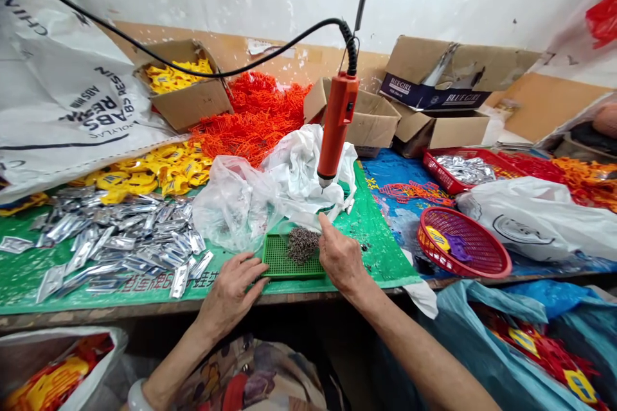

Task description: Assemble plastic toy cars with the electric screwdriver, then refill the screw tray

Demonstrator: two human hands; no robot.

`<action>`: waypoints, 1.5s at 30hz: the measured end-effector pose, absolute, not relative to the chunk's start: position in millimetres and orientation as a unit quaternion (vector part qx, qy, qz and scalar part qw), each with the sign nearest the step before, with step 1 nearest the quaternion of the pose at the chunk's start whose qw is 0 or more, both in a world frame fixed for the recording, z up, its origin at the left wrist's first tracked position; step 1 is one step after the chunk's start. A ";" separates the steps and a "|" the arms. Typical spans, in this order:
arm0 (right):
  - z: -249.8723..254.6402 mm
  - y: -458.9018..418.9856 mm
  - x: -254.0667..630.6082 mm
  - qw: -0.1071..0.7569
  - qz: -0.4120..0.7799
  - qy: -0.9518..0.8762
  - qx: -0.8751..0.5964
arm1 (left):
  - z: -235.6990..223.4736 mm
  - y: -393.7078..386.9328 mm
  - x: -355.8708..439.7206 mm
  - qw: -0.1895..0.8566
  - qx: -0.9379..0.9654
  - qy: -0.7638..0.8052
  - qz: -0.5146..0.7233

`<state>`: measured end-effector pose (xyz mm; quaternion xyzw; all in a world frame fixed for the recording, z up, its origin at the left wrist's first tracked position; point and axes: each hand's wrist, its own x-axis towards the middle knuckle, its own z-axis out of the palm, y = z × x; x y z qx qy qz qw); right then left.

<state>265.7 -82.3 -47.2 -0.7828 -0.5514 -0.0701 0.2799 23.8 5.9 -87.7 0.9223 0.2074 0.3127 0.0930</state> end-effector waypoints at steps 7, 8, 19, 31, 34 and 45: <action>-44.6 -84.5 267.2 0.284 -0.068 -0.546 -0.785 | -87.0 6.1 23.6 0.097 0.922 0.209 0.311; -44.0 -84.5 267.5 0.283 -0.065 -0.543 -0.788 | -86.8 6.1 23.7 0.096 0.922 0.211 0.311; -36.7 -82.3 269.3 0.349 -0.009 -0.473 -0.808 | -85.4 4.8 24.4 0.096 0.920 0.213 0.315; -27.9 -77.6 290.7 0.488 0.245 -0.314 -0.776 | -88.4 7.1 22.7 0.078 0.923 0.206 0.316; -29.1 -77.6 294.1 0.522 0.284 -0.273 -0.756 | -93.8 10.5 21.9 0.064 0.921 0.196 0.331; -33.7 -87.1 310.7 0.606 0.359 -0.161 -0.691 | -97.1 14.5 21.5 0.046 0.922 0.181 0.338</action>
